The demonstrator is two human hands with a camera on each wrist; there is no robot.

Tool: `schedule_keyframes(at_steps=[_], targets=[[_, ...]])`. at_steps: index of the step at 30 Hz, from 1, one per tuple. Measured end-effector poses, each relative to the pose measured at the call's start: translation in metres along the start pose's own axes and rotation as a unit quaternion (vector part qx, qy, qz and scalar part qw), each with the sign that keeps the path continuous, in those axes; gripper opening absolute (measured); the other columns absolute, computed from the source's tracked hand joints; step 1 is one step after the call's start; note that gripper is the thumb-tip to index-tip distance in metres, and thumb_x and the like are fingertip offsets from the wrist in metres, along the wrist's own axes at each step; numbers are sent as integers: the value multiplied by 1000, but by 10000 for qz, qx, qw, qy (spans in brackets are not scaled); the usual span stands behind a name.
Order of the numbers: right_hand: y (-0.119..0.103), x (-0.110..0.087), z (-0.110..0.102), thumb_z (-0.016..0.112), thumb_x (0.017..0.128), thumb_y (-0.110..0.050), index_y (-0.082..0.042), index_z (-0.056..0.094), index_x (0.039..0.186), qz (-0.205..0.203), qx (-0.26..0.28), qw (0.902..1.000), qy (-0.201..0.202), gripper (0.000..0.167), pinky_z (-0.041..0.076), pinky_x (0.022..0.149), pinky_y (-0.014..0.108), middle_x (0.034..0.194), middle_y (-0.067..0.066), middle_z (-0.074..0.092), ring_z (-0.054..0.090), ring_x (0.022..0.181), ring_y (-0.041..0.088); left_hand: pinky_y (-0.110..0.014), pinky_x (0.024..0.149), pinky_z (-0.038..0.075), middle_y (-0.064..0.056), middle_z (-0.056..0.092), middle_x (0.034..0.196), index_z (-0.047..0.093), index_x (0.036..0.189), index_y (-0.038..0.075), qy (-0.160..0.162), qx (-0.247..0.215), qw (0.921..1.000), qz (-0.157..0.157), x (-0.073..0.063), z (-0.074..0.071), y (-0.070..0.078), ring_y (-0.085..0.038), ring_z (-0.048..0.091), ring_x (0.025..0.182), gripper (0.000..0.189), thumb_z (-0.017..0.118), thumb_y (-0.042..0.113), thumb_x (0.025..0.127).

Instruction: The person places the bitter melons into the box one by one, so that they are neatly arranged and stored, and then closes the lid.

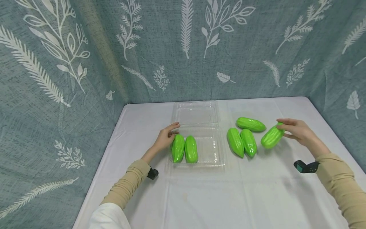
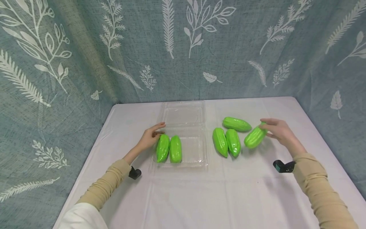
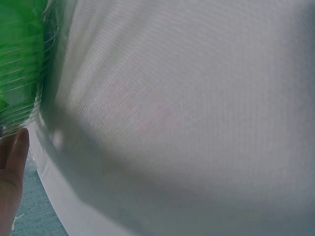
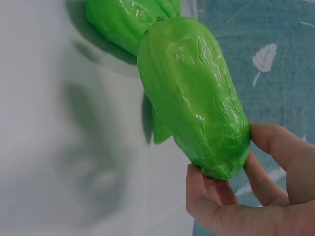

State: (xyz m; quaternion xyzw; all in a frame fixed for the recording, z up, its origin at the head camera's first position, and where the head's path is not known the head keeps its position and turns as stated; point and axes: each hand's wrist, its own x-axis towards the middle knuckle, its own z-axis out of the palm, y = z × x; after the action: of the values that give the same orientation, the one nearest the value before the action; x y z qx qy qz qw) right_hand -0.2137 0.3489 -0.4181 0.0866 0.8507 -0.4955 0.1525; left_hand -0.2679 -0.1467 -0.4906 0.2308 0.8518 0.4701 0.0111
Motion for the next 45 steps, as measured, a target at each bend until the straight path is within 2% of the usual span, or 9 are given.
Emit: schedule_keyframes(at_steps=[8, 13, 18, 23, 29, 33, 38, 41, 45], targets=[[-3, 2, 8, 51, 96, -34, 5, 23, 147, -80, 224, 9997, 38, 70, 50, 78, 7, 150, 25, 24, 46, 82, -19, -47, 92, 54, -24, 38, 147, 49, 133, -7, 44, -21, 10000, 48, -1, 0, -1, -39, 61, 111, 45, 43, -16, 89], [-6, 4, 14, 51, 96, -36, 2, 23, 149, -92, 223, 9997, 89, 70, 50, 80, 6, 152, 26, 23, 45, 93, -12, -52, 89, 53, -28, 36, 146, 47, 132, -13, 26, -44, 10000, 51, -3, -2, 12, -44, 59, 110, 44, 41, -18, 88], [-11, 4, 19, 50, 97, -35, 0, 23, 149, -109, 227, 9996, 122, 68, 51, 87, 11, 153, 25, 22, 44, 101, -6, -49, 88, 54, -24, 38, 147, 48, 133, -9, 79, 13, 10000, 54, 1, 2, -4, -40, 61, 110, 45, 43, -17, 89], [-15, 5, 24, 51, 97, -34, 0, 24, 149, -194, 271, 9994, 84, 67, 51, 91, 15, 153, 25, 23, 44, 99, -7, -45, 89, 55, -23, 39, 147, 50, 133, -7, 57, 45, 9999, 83, 0, 1, -5, -38, 62, 110, 45, 43, -16, 89], [-24, 5, 31, 52, 97, -32, 0, 25, 149, -304, 493, 9983, -18, 67, 49, 83, 6, 153, 23, 24, 46, 96, -10, -42, 88, 56, -22, 39, 147, 49, 133, -7, 25, 124, 9999, 73, 0, 1, -4, -36, 62, 110, 45, 43, -16, 89], [-31, 5, 37, 52, 96, -32, -1, 26, 149, -332, 473, 9983, -82, 66, 50, 89, 10, 154, 22, 24, 47, 116, 8, -41, 91, 55, -23, 39, 147, 50, 133, -6, 25, 129, 9999, 65, -1, 0, -3, -36, 62, 110, 46, 43, -16, 89], [-40, 7, 45, 52, 97, -30, -1, 26, 149, -359, 602, 9973, -197, 64, 40, 110, 35, 155, 20, 22, 32, 137, 30, -43, 92, 54, -23, 39, 146, 50, 133, -6, 37, 105, 9999, 70, -1, 0, -3, -38, 62, 110, 46, 43, -17, 88], [-45, 8, 50, 53, 96, -30, -1, 28, 148, -430, 646, 9967, -238, 64, 37, 113, 41, 155, 20, 23, 37, 133, 26, -42, 92, 54, -22, 39, 147, 50, 133, -6, 36, 145, 9999, 41, -1, 0, -3, -37, 62, 110, 46, 43, -16, 89], [-49, 8, 56, 53, 96, -29, -1, 30, 147, -564, 511, 9968, -245, 62, 48, 100, 26, 153, 20, 28, 47, 114, 9, -42, 93, 54, -21, 39, 147, 50, 133, -6, 20, 153, 9999, 17, -1, 0, -3, -36, 62, 110, 45, 43, -15, 89]])
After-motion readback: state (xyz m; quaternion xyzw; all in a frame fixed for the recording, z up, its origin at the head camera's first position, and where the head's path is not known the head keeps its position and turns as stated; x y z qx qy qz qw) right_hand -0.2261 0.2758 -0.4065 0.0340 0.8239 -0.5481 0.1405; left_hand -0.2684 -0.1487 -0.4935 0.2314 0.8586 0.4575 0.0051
